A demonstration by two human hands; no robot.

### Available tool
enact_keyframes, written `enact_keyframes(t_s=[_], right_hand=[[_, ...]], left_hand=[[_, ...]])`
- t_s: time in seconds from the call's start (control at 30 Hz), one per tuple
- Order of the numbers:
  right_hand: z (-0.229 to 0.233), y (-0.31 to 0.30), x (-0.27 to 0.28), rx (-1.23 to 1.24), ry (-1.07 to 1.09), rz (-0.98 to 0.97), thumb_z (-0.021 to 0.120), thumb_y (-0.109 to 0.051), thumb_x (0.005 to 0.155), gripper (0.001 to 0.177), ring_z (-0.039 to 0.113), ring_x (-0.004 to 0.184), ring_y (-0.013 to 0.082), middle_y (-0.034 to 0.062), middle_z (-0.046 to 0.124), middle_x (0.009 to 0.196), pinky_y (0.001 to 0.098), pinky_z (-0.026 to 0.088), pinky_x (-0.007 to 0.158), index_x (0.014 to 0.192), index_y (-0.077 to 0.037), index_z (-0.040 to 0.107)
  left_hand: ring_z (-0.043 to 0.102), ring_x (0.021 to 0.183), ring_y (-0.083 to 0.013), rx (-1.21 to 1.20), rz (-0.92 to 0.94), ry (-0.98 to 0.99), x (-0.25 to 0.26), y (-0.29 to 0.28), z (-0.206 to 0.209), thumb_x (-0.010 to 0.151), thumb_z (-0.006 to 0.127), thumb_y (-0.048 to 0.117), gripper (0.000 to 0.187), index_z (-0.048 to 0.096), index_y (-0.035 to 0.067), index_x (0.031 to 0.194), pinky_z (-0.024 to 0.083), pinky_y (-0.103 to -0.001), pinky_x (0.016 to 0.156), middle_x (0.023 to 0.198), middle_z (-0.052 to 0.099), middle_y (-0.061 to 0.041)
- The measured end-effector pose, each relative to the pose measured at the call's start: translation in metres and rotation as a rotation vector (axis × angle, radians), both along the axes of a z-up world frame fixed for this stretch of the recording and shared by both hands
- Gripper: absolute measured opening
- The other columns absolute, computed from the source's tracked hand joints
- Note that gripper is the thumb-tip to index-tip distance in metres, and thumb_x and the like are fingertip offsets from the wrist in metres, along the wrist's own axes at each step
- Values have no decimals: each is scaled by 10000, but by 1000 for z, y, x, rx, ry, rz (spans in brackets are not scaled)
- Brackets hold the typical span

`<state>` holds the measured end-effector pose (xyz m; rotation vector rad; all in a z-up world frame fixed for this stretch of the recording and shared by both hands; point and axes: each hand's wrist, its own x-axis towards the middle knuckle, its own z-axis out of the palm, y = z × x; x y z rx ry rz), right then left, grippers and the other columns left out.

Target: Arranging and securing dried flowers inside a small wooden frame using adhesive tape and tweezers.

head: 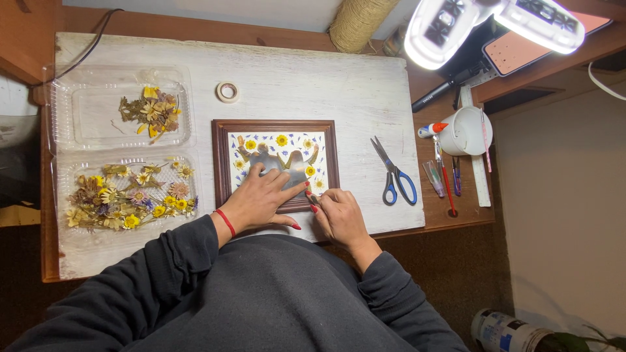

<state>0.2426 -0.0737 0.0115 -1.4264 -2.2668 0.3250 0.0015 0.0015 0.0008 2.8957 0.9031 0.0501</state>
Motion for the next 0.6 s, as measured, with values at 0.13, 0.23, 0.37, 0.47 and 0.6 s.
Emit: enact_keyframes(t_s=[0.13, 0.23, 0.37, 0.47, 0.6], right_hand=[[0, -1, 1, -16, 6, -14, 654, -194, 967, 184, 584, 877, 269, 129, 657, 988, 392, 471, 794, 1027, -25, 695], [2, -1, 1, -57, 27, -54, 655, -195, 964, 172, 577, 850, 267, 126, 661, 979, 392, 468, 778, 996, -30, 694], [4, 0, 0, -27, 14, -58, 648, -195, 966, 181, 580, 870, 273, 132, 662, 999, 394, 468, 794, 1021, -29, 698], [2, 1, 0, -4, -1, -28, 650, -199, 966, 200, 586, 889, 268, 130, 665, 999, 394, 465, 803, 1057, -30, 706], [2, 2, -1, 1, -10, 0, 650, -199, 972, 238, 593, 900, 254, 120, 669, 981, 387, 455, 793, 1121, -26, 717]], left_hand=[[539, 1092, -227, -15, -2, 18, 0, 0, 0, 786, 388, 906, 971, 427, 287, 1533, 326, -498, 1024, 1210, 587, -69], [542, 1096, -229, -2, -1, 4, 0, 0, 1, 780, 389, 903, 970, 415, 299, 1539, 330, -500, 1019, 1223, 587, -73], [541, 1101, -231, -10, 0, 12, 1, 0, 2, 770, 393, 909, 981, 407, 305, 1543, 331, -493, 1013, 1239, 585, -84], [540, 1107, -232, -31, 4, 28, 1, 1, 6, 772, 396, 912, 981, 414, 301, 1539, 328, -491, 1021, 1239, 583, -83], [542, 1108, -232, -2, 7, -12, 0, 1, -1, 761, 412, 907, 971, 445, 297, 1517, 330, -499, 1016, 1236, 587, -79]])
